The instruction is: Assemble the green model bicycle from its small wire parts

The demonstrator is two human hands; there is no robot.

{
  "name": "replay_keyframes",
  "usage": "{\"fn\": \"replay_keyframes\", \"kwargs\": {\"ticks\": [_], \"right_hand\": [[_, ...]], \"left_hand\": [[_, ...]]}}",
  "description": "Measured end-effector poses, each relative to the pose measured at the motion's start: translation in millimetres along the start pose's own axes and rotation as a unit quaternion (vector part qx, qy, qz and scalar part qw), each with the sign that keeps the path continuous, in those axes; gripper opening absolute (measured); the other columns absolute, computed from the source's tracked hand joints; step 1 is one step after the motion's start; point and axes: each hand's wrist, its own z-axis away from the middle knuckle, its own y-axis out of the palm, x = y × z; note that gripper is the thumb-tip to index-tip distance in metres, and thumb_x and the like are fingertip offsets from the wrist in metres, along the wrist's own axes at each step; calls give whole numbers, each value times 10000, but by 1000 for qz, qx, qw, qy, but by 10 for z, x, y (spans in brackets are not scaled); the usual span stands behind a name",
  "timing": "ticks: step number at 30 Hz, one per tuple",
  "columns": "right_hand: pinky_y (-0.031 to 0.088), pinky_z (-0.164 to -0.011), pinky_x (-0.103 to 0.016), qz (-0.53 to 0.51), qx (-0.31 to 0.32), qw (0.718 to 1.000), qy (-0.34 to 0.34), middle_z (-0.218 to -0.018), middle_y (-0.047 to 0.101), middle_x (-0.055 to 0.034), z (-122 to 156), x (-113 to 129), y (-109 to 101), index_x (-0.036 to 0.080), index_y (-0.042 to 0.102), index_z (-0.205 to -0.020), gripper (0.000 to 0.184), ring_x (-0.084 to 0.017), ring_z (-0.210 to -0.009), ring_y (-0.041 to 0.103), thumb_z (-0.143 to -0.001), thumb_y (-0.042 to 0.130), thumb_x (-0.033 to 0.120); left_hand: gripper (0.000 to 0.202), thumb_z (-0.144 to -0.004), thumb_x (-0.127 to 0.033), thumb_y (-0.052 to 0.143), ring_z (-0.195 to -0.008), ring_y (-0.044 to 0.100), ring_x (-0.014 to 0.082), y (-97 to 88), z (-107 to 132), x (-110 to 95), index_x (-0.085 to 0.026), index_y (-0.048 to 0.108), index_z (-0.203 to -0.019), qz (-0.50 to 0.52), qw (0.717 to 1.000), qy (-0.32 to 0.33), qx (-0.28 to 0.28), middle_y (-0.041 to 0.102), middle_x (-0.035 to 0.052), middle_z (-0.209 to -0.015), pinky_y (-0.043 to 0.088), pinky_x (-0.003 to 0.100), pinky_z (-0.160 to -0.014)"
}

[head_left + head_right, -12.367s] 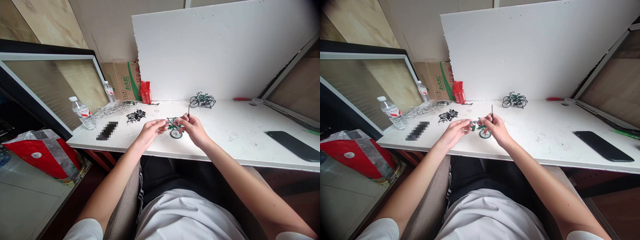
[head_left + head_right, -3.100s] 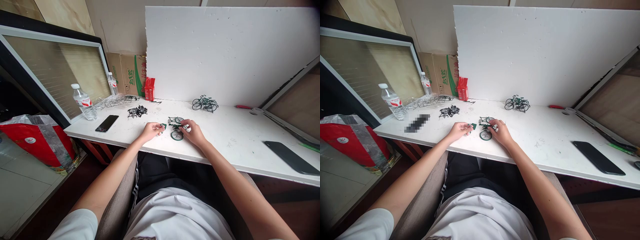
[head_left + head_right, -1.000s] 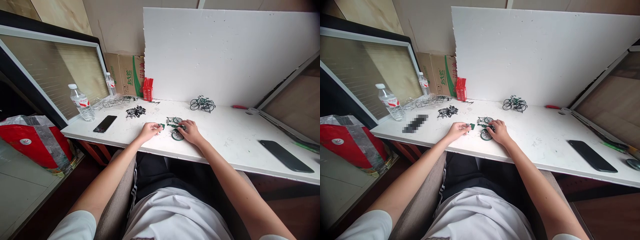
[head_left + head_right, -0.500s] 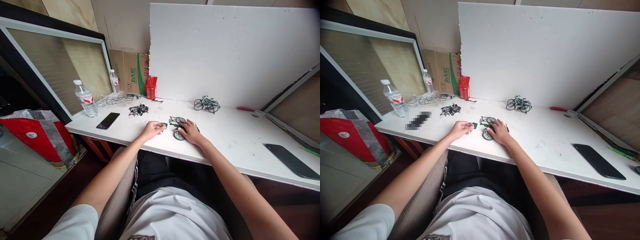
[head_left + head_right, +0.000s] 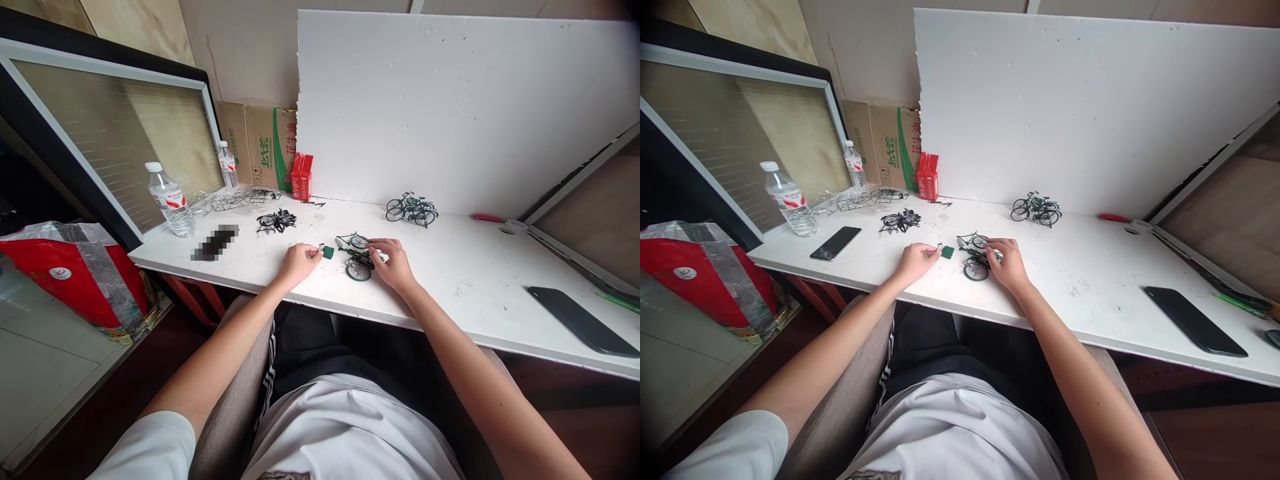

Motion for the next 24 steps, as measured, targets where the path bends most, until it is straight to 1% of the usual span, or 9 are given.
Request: {"fn": "replay_keyframes", "kwargs": {"ticks": [3,6,8,11,13,15,17,20,24], "right_hand": [[514,-1074,-570,-13,-13,1000,14,-1218,787,-116,6,6,-7,254,823,-1056,358,-357,-1239,616,-1033,521,446],[523,-1072,-562,-36,-18,999,12,-1235,785,-109,13,14,-25,264,825,-1063,364,-349,-1253,619,-1042,528,473],[524,-1075,-553,-53,-24,998,3,-1247,781,-103,22,53,-47,274,825,-1079,366,-343,-1267,619,-1051,531,489],[522,-1081,-542,-68,-24,997,-20,-1254,779,-91,50,178,-64,288,819,-1095,366,-331,-1279,622,-1068,518,495],[519,-1083,-539,-71,-8,997,-42,-1265,776,-85,77,285,-46,288,813,-1099,359,-327,-1280,626,-1077,509,478],[516,-1086,-540,-74,10,995,-64,-1278,771,-83,108,387,-7,283,806,-1098,336,-324,-1276,630,-1076,517,454],[514,-1087,-547,-74,25,994,-73,-1275,769,-84,134,463,30,279,799,-1076,311,-327,-1267,635,-1067,531,438],[520,-1083,-556,-76,43,994,-65,-1260,770,-88,144,499,35,277,776,-1025,299,-335,-1262,633,-1062,529,442],[542,-1048,-518,-70,16,997,-34,-1270,752,-103,85,335,-54,273,743,-1141,313,-324,-1261,623,-1073,470,411]], "left_hand": [[143,-730,-305,875,-843,672,269,-15,9,34,-205,806,-804,-25,999,-1,-33,745,107,-885,542,388,-859],[332,-713,-305,892,-916,665,256,-25,10,51,-191,821,-1017,-46,998,6,-41,685,113,-1045,538,383,-916],[469,-759,-335,869,-1013,666,263,-25,14,23,-185,785,-1195,-59,997,24,-47,634,133,-1192,529,385,-965],[447,-888,-408,770,-1051,665,250,0,29,-82,-188,746,-1277,-24,997,52,-56,613,148,-1293,528,373,-965],[441,-976,-501,664,-937,683,217,38,47,-180,-178,739,-1266,52,998,36,-31,670,150,-1238,544,347,-859],[544,-1009,-606,584,-753,687,181,87,76,-279,-147,711,-1272,158,986,-28,34,735,155,-1122,527,317,-688],[641,-952,-644,669,-649,700,179,136,117,-358,-124,653,-1325,238,961,-100,98,777,157,-1029,483,295,-574],[784,-800,-503,899,-728,776,221,192,181,-410,-131,569,-1406,288,942,-131,111,810,144,-983,535,293,-630],[804,-728,-398,971,-816,808,249,220,218,-390,-129,564,-1367,326,931,-138,82,814,118,-921,617,362,-790]]}}
